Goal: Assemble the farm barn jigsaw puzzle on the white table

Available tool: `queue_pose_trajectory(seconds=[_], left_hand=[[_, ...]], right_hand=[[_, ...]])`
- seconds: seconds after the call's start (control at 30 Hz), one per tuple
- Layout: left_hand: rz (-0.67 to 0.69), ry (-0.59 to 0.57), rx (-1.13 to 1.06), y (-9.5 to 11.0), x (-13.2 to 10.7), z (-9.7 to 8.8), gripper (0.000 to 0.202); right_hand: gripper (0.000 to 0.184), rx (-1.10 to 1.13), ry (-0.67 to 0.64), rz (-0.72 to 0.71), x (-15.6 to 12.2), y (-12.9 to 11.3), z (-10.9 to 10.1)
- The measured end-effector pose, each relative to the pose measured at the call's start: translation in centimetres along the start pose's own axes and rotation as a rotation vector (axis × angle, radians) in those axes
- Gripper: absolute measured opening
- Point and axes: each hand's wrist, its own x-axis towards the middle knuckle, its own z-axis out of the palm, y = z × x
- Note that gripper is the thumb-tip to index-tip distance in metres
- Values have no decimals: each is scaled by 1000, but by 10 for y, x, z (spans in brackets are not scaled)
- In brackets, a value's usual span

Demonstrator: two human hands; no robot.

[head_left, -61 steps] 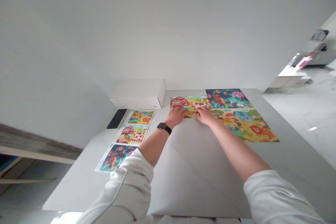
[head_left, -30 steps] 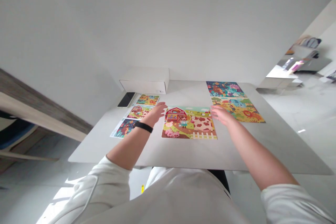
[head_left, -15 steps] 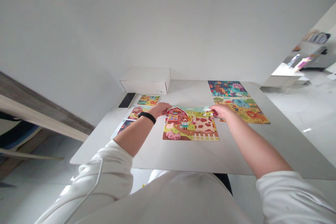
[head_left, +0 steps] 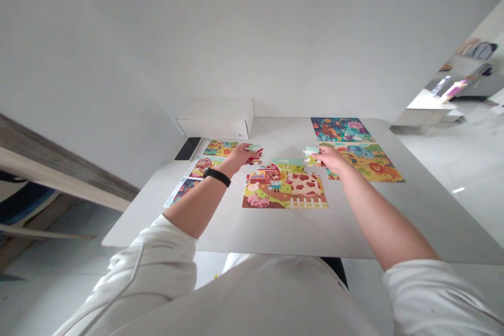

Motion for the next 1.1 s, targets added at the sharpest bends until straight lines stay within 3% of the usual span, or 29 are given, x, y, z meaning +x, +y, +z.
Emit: queue_pose_trajectory(seconds=[0.1,0.2,0.33,0.4,0.57,0.63,0.8,1.0,1.1], left_hand=[[22,-193,-151,5,-8,16,47],[46,-320,-106,3,-13,26,47],[25,-141,429,-9,-13,23,45],[40,-95,530,-15,-12,19,47],[88,-182,567,-16,-9,23,54],[150,-220,680,-14,-8,27,54],[384,-176,995,-8,-6,39,55],[441,-333,1056,-1,7,58,65],[386,-349,1065,6,20,67,64]], right_hand=[[49,24,-122,1,-3,-11,17],[44,-349,-114,-43,-7,-18,36],[48,-759,-30,-111,-9,-20,46],[53,-830,-19,-104,-8,-21,46],[58,-920,-85,-164,1,-26,49],[59,-960,-146,-172,6,-30,51],[67,-979,-210,-151,24,-42,50],[36,-887,-375,-144,44,-50,40],[35,-794,-396,-124,46,-51,41]])
